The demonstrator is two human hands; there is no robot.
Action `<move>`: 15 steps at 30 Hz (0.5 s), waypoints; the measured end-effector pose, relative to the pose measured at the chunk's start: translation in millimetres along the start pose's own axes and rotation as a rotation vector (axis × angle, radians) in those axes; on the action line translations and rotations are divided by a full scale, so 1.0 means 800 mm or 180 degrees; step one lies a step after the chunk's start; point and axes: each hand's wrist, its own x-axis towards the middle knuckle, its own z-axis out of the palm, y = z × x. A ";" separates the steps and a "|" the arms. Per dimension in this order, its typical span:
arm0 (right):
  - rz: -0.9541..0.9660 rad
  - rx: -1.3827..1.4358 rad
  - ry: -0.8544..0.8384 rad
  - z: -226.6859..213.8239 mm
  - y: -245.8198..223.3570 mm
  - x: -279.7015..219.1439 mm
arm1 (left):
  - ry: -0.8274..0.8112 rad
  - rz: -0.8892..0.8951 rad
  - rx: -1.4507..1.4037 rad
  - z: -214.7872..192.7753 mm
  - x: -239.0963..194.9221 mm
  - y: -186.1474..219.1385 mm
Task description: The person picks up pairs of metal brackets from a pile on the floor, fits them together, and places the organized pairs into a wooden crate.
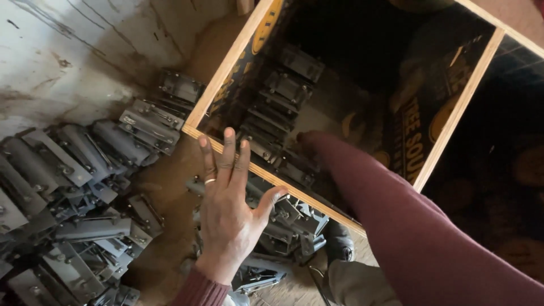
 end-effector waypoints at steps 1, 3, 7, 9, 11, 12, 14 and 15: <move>-0.0660 -0.1516 -0.0670 -0.002 0.012 0.065 | -0.0038 -0.0019 -0.0051 0.000 0.000 0.000; -0.1325 -0.3030 -0.1351 -0.003 -0.031 0.035 | -0.0074 -0.0040 -0.0098 0.001 0.001 0.001; -0.1527 -0.2860 0.0391 -0.012 -0.087 -0.165 | -0.0112 -0.0138 -0.0108 0.000 0.000 0.003; -0.1262 -0.3237 0.0050 -0.012 -0.082 -0.140 | -0.0146 -0.0153 -0.0098 0.001 0.001 0.003; -0.0366 -0.4303 -0.1004 -0.012 -0.071 -0.111 | -0.0045 -0.0125 -0.0134 0.005 -0.001 0.001; -0.0360 -0.4300 -0.1004 -0.010 -0.068 -0.104 | -0.0049 -0.0123 -0.0140 0.007 -0.002 0.001; -0.0291 -0.3367 -0.1267 0.002 -0.065 -0.091 | -0.0018 0.0002 -0.0107 0.007 -0.004 -0.004; -0.0300 -0.3373 -0.1273 0.012 -0.075 -0.088 | -0.0016 -0.0004 -0.0097 0.007 -0.002 -0.003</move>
